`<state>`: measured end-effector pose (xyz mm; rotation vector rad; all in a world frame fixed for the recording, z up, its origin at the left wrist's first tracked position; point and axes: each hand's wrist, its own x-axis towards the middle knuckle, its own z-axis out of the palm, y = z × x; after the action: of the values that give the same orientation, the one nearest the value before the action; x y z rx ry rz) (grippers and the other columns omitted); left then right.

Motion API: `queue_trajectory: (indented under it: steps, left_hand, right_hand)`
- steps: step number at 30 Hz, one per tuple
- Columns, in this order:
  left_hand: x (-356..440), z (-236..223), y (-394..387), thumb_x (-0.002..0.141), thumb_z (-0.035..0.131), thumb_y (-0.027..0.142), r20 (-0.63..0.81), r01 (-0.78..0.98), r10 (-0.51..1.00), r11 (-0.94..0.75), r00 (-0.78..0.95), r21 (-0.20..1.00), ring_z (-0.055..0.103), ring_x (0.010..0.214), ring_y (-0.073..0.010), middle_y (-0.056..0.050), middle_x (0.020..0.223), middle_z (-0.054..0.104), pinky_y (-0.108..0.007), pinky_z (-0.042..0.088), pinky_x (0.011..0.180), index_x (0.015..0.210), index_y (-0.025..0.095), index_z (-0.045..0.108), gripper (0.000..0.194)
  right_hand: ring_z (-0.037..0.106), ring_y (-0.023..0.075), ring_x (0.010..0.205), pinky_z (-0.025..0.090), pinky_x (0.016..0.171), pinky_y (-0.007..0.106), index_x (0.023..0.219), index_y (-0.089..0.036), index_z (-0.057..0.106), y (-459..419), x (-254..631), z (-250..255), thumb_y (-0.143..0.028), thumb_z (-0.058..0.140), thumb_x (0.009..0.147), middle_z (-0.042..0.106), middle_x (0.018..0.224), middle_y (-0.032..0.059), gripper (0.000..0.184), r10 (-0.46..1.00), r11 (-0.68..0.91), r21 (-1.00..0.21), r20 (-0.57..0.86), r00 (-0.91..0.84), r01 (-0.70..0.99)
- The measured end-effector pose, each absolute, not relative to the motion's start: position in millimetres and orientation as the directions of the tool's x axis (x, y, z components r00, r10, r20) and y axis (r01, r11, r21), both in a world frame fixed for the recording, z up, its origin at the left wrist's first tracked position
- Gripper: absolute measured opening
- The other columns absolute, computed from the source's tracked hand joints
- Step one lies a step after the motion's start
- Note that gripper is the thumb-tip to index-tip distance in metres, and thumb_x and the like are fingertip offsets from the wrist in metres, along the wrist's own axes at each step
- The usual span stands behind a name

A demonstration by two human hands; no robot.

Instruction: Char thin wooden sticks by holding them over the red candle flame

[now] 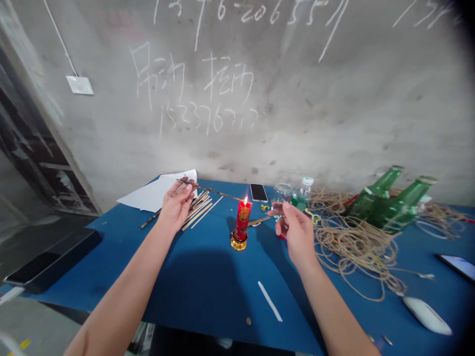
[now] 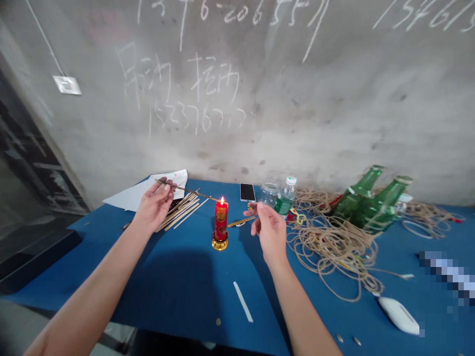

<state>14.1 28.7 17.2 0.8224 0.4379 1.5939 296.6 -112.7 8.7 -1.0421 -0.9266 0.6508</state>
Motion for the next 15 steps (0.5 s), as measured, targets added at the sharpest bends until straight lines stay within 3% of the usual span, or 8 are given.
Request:
queue_trajectory:
  steps: [15]
  left_hand:
    - [15.0, 17.1, 26.8, 0.069, 0.091, 0.009, 0.313, -0.689, 0.95, -0.214, 0.019, 0.692, 0.074, 0.099, -0.0141, -0.003, 0.1, 0.075, -0.015, 0.056, 0.075, 0.097, 0.02, 0.069, 0.038]
  right_hand:
    - [0.05, 0.0076, 0.041, 0.034, 0.039, 0.024, 0.097, -0.017, 0.078, -109.6, 299.1, 4.6, -0.057, 0.074, 0.088, 0.079, 0.09, 0.0101, 0.041, 0.816, 0.393, -0.919, 0.349, 0.461, 0.001]
